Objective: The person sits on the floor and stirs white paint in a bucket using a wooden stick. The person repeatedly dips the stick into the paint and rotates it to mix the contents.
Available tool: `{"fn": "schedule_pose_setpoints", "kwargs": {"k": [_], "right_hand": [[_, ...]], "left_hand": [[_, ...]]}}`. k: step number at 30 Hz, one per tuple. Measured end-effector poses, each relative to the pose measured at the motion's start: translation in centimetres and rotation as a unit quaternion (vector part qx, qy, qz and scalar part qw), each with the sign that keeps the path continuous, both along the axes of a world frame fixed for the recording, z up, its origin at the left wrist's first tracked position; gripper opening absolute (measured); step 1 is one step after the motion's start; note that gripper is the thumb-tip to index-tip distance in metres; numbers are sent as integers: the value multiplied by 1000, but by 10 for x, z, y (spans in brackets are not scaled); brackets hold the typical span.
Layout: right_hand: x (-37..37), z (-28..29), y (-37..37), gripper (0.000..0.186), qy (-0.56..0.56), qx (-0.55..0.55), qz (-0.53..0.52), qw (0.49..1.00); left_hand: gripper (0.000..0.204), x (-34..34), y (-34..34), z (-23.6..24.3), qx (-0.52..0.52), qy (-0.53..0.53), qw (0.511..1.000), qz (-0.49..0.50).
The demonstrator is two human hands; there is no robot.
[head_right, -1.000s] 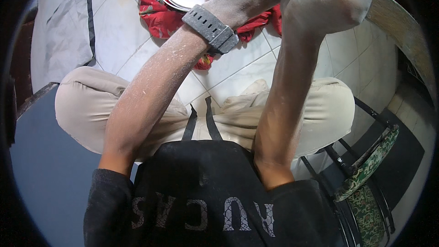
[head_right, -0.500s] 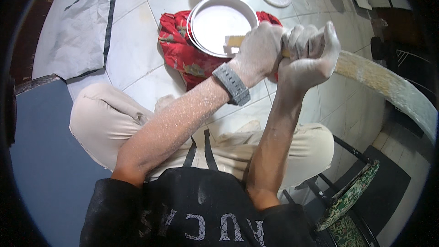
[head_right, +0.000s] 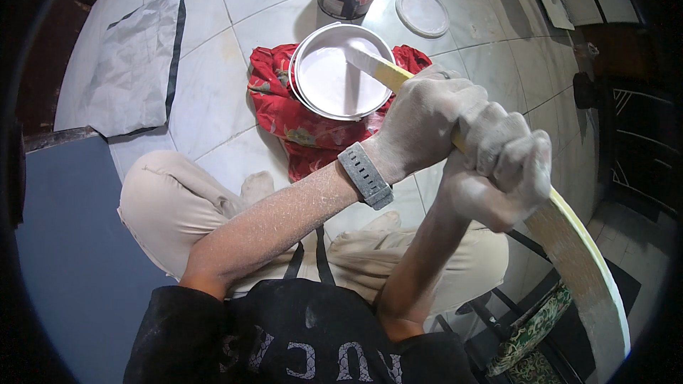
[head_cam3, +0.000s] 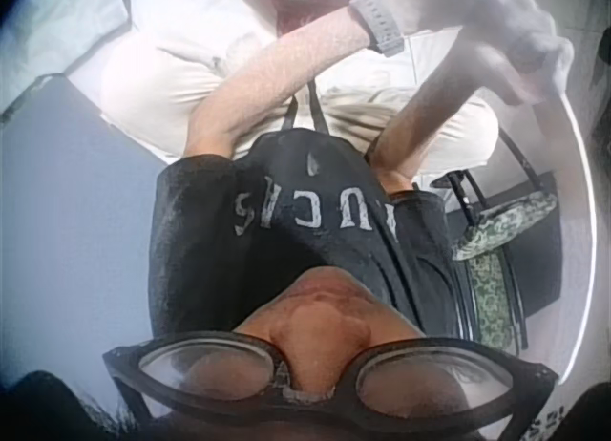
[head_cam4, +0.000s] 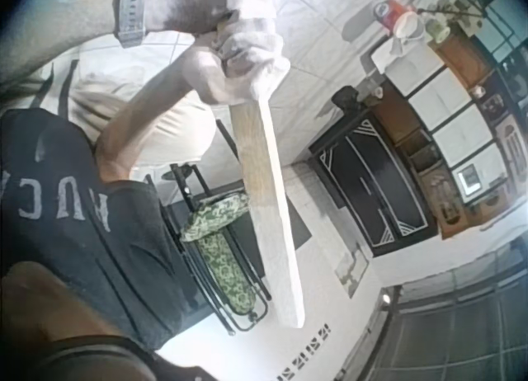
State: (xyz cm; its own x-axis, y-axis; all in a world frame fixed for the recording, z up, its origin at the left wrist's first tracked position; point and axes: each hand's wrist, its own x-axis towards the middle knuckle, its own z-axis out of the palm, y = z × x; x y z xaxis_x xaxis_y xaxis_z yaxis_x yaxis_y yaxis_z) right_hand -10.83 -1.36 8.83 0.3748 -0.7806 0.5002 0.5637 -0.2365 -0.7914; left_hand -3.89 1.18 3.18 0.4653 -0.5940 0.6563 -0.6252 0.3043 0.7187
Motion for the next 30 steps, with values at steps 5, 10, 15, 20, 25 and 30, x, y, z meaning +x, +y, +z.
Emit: {"fn": "schedule_pose_setpoints", "kwargs": {"k": [5,10,15,20,25,30], "right_hand": [[13,-24,-4,37,78,49,-15,996],[22,-29,-9,40,104,130,-47,985],[17,-26,-14,41,63,195,-45,978],[5,-18,-17,38,4,176,-38,984],[-13,5,-12,35,-69,83,37,993],[-21,11,-5,35,-51,17,31,998]], "left_hand": [[16,6,-1,-19,53,56,996,-46],[14,8,3,-29,196,83,976,-38],[14,4,7,-16,256,137,954,-73],[13,-2,6,-8,193,81,976,-59],[9,-13,3,7,79,19,996,-26],[9,-15,-3,12,12,-15,1000,-13]]}}
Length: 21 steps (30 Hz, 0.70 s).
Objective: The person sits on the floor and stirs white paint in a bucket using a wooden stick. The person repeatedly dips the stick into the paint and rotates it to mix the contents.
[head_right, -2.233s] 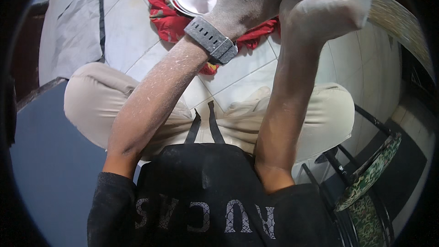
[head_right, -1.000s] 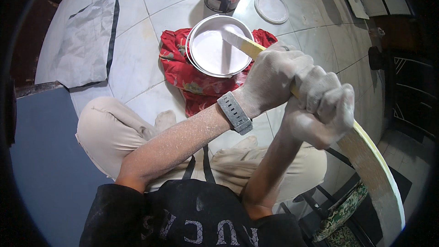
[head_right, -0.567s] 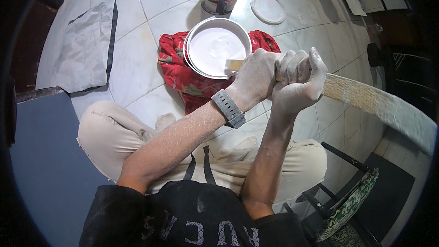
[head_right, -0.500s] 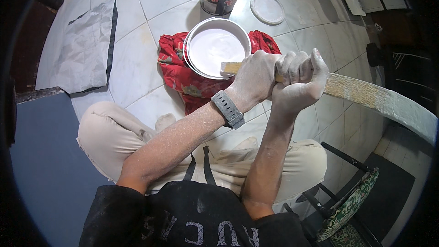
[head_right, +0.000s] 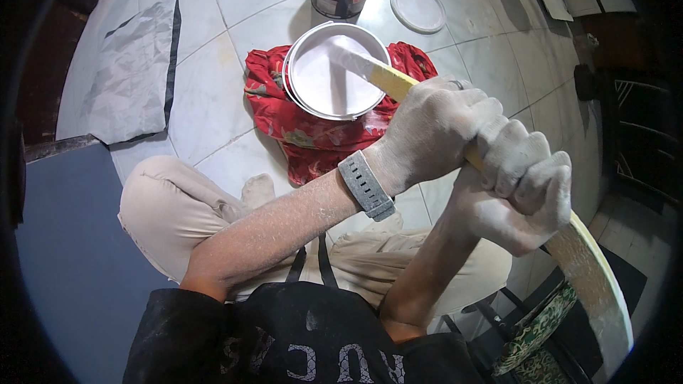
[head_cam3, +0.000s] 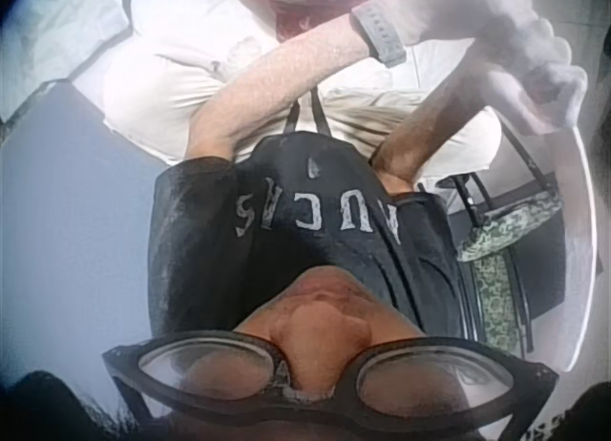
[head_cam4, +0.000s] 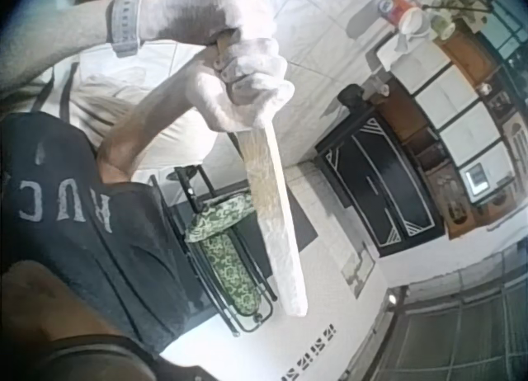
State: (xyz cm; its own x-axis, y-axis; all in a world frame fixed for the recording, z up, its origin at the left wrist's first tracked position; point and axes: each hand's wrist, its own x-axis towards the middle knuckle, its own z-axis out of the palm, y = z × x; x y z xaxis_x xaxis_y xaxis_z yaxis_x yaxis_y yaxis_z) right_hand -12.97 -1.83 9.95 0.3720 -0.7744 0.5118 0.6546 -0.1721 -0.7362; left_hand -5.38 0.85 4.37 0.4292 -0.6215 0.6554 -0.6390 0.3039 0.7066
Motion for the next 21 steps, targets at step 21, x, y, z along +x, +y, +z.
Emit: {"fn": "schedule_pose_setpoints", "kwargs": {"k": [21], "right_hand": [[20,-29,-15,36,53,111,-38,992]], "left_hand": [[10,10,6,-19,170,50,984,-14]]}}
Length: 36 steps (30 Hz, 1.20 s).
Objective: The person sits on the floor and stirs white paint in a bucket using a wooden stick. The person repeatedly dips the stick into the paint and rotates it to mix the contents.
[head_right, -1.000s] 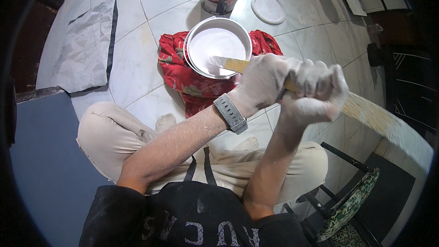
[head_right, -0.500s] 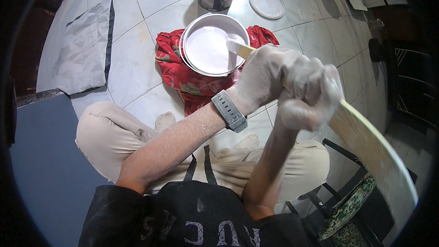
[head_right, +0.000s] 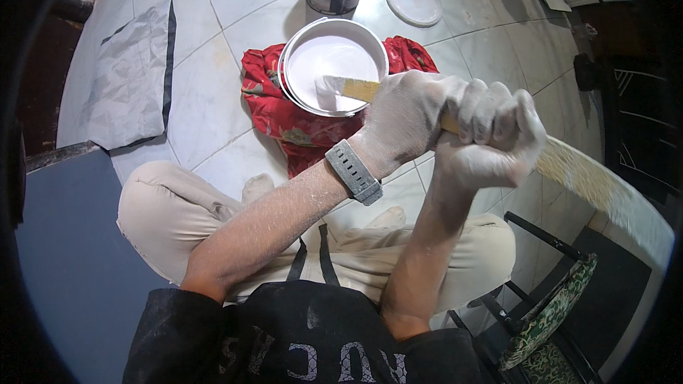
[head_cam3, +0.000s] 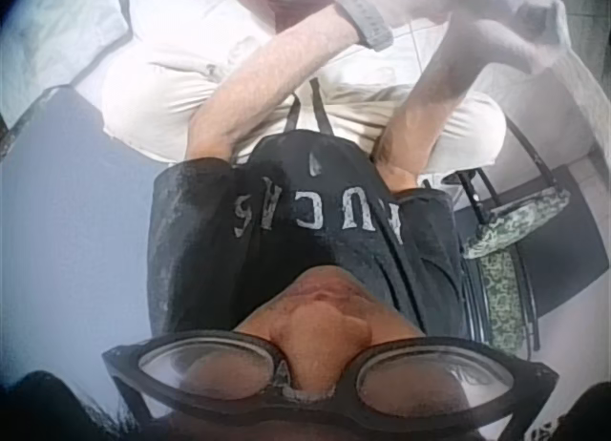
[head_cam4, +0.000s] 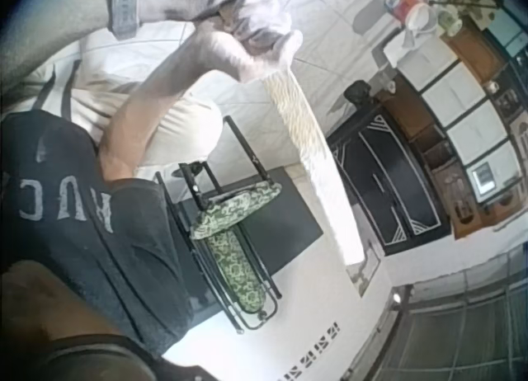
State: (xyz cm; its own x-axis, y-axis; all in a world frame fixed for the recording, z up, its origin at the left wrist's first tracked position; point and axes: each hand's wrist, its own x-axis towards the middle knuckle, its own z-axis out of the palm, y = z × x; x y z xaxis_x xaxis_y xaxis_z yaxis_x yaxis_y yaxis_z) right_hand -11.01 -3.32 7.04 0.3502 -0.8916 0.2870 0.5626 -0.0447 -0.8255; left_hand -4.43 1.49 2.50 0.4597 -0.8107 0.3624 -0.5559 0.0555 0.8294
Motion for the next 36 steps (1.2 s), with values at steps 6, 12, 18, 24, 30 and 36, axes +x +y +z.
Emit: {"fn": "schedule_pose_setpoints", "kwargs": {"k": [6,12,18,24,30,36], "right_hand": [[-5,12,12,33,-21,-74,7,997],[7,1,14,32,48,-128,-12,990],[18,-6,12,34,126,-52,3,991],[18,-9,4,35,52,30,23,998],[15,-7,7,35,-21,-10,-5,1000],[11,-8,10,31,-4,-100,-3,995]], "left_hand": [[10,0,-6,4,-145,-27,989,28],[13,4,-6,-2,-164,5,986,19],[13,8,0,-15,-49,58,997,-8],[10,9,3,-9,22,72,997,5],[14,13,1,-8,-68,-8,997,24],[14,14,-3,-10,-139,7,990,13]]}}
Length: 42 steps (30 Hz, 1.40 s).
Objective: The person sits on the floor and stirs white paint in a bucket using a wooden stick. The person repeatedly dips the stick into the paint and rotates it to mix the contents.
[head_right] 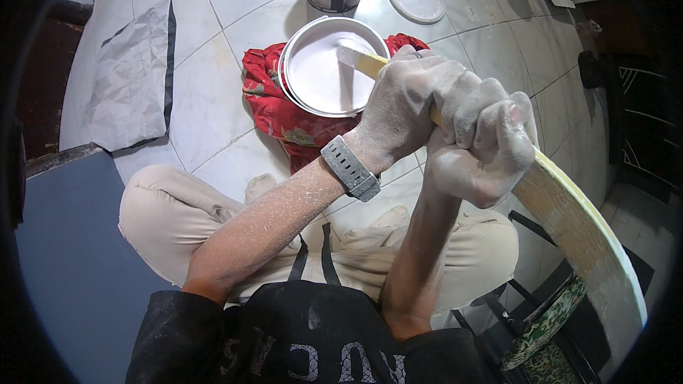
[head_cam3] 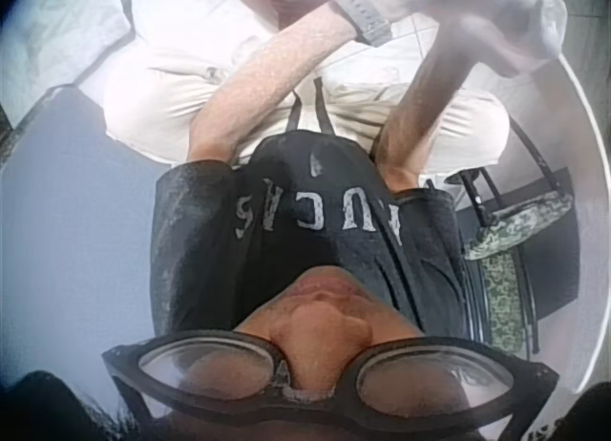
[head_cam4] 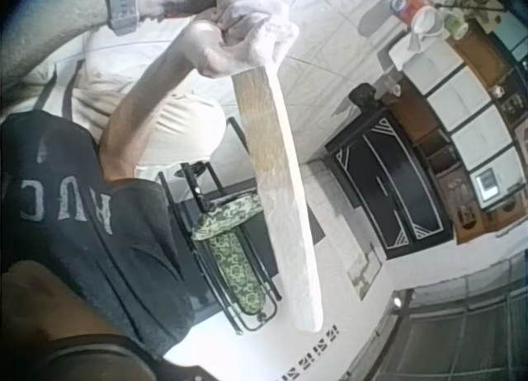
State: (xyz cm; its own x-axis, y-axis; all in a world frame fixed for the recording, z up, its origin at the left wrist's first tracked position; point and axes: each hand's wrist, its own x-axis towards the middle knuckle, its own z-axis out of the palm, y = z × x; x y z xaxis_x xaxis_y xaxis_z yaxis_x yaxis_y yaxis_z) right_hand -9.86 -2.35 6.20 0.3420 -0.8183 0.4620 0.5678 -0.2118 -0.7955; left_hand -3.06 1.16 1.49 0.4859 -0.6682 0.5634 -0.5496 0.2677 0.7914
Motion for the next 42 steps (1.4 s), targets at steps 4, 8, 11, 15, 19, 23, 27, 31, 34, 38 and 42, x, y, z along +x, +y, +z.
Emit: {"fn": "schedule_pose_setpoints", "kwargs": {"k": [4,8,11,15,19,23,27,31,34,38,42], "right_hand": [[5,-10,2,31,100,-25,-20,995],[8,-16,-8,32,95,24,43,994],[7,-13,-8,34,91,84,-7,992],[2,-15,-7,36,54,160,-7,986],[-17,-7,-14,35,12,163,10,987],[-33,18,-12,31,-37,73,42,996],[-49,37,-10,31,-58,-2,78,995],[-48,37,-5,30,-50,-38,70,996],[-43,28,-6,29,8,-36,59,998],[-26,-5,-15,29,26,24,-8,999],[-9,-21,-15,33,56,117,-27,991]], "left_hand": [[13,1,-2,-11,9,1,1000,11],[11,1,-1,-13,96,39,995,-9],[12,-2,-2,-11,144,71,987,-31],[15,-6,2,-13,191,40,980,-32],[16,-14,3,-2,192,13,981,-34],[12,-28,-1,15,79,-32,996,-10],[8,-35,-4,36,7,-61,998,3],[8,-35,-8,36,-33,-55,998,13],[10,-27,-10,25,-39,-52,998,6],[13,-18,-8,7,84,8,996,-34],[12,-12,-5,-13,138,39,989,-22]]}}
